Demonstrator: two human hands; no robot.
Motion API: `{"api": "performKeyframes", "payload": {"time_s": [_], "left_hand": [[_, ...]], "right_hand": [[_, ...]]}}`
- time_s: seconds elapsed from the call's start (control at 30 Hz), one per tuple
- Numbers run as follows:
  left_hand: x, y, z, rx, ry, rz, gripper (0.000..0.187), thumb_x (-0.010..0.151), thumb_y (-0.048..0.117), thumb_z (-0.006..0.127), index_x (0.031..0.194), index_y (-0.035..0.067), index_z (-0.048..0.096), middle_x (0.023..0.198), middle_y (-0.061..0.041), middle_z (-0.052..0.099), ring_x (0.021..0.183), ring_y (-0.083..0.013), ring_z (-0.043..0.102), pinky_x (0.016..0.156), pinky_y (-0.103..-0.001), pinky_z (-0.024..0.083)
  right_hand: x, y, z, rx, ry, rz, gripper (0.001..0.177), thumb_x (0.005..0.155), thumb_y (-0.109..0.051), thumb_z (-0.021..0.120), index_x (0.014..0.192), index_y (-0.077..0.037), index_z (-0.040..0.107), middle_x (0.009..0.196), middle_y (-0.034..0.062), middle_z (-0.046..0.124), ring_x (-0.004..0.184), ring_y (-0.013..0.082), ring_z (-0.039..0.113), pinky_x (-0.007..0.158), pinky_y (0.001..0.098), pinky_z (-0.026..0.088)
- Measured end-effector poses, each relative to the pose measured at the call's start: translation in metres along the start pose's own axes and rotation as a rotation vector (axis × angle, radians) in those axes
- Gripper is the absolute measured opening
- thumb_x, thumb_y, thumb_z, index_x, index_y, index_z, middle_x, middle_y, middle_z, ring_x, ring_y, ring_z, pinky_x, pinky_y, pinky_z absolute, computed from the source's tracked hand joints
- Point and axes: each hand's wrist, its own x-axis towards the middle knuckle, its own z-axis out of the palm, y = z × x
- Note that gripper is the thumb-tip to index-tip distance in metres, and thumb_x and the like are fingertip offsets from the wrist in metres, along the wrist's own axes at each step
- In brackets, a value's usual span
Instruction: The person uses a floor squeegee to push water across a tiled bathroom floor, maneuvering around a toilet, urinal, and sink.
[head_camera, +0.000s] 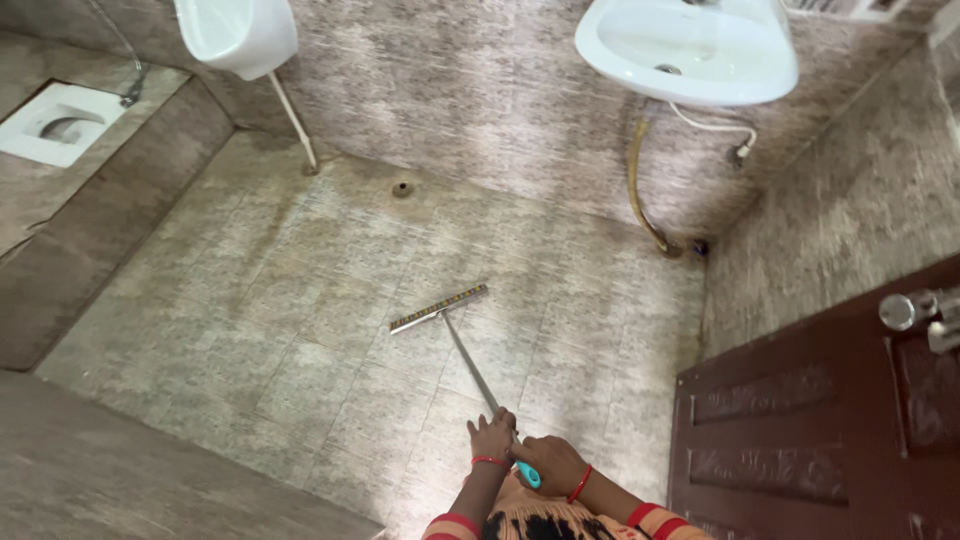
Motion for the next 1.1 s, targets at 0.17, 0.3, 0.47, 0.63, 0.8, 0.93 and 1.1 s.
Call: {"api": "performKeyframes", "payload": {"time_s": [0.17, 0.3, 0.47, 0.63, 0.8, 0.93, 1.1], "left_hand": [[0.019, 0.028, -0.007, -0.048, 0.086, -0.114, 0.029, 0.095, 0.025, 0.060, 0.123, 0.018, 0.057, 0.146, 0.000, 0.052, 0.137, -0.0376, 0.047, 0.116, -0.066, 0.029], [0.027, 0.055, -0.019, -0.068, 0.046, -0.216, 0.031, 0.095, 0.027, 0.061, 0.124, 0.016, 0.056, 0.145, -0.004, 0.052, 0.141, -0.0373, 0.044, 0.118, -0.062, 0.029], [0.039, 0.065, -0.005, -0.149, 0.094, -0.148, 0.048, 0.085, 0.021, 0.072, 0.127, 0.010, 0.053, 0.144, -0.011, 0.052, 0.139, -0.0387, 0.045, 0.115, -0.049, 0.037], [0.064, 0.064, -0.005, -0.317, 0.335, -0.071, 0.043, 0.085, 0.021, 0.077, 0.120, 0.008, 0.057, 0.137, -0.014, 0.057, 0.133, -0.0385, 0.051, 0.109, -0.044, 0.045], [0.102, 0.025, -0.030, -0.164, 0.083, -0.152, 0.048, 0.082, 0.022, 0.080, 0.123, 0.009, 0.056, 0.139, -0.011, 0.053, 0.132, -0.0380, 0.051, 0.106, -0.050, 0.046], [0.126, -0.016, -0.047, -0.116, 0.060, -0.184, 0.052, 0.085, 0.024, 0.079, 0.127, 0.008, 0.054, 0.144, -0.012, 0.051, 0.134, -0.0419, 0.049, 0.107, -0.053, 0.044], [0.136, -0.066, -0.058, -0.198, 0.082, -0.212, 0.067, 0.078, 0.032, 0.087, 0.130, 0.007, 0.052, 0.153, -0.013, 0.044, 0.139, -0.0449, 0.044, 0.113, -0.054, 0.039]], "right_hand": [[0.008, 0.012, -0.070, 0.029, -0.094, -0.059, 0.032, 0.087, -0.035, 0.075, 0.112, -0.018, 0.067, 0.075, 0.0122, 0.063, 0.069, 0.0343, 0.065, 0.063, 0.0489, 0.050], [-0.005, 0.013, -0.108, 0.168, 0.068, -0.050, 0.039, 0.080, -0.038, 0.078, 0.111, -0.014, 0.073, 0.082, 0.0141, 0.072, 0.072, 0.0338, 0.070, 0.064, 0.0458, 0.055], [-0.007, 0.039, -0.106, 0.368, 0.061, 0.014, 0.033, 0.087, -0.030, 0.072, 0.113, -0.011, 0.075, 0.095, 0.0117, 0.078, 0.081, 0.0299, 0.076, 0.073, 0.0404, 0.060], [0.016, 0.075, -0.107, 0.303, 0.088, -0.071, 0.026, 0.087, -0.018, 0.070, 0.110, -0.009, 0.076, 0.091, 0.0128, 0.076, 0.075, 0.0306, 0.075, 0.069, 0.0401, 0.060], [0.066, 0.089, -0.089, 0.289, 0.025, -0.114, 0.032, 0.087, -0.020, 0.068, 0.118, -0.010, 0.070, 0.100, 0.0118, 0.076, 0.079, 0.0305, 0.075, 0.068, 0.0414, 0.060], [0.123, 0.098, -0.082, 0.094, -0.186, -0.113, 0.040, 0.093, -0.031, 0.068, 0.129, -0.016, 0.063, 0.101, 0.0089, 0.075, 0.078, 0.0309, 0.071, 0.068, 0.0448, 0.055], [0.179, 0.086, -0.068, 0.013, -0.294, -0.214, 0.043, 0.091, -0.036, 0.071, 0.128, -0.014, 0.062, 0.106, 0.0129, 0.072, 0.084, 0.0348, 0.069, 0.071, 0.0479, 0.054]]}}
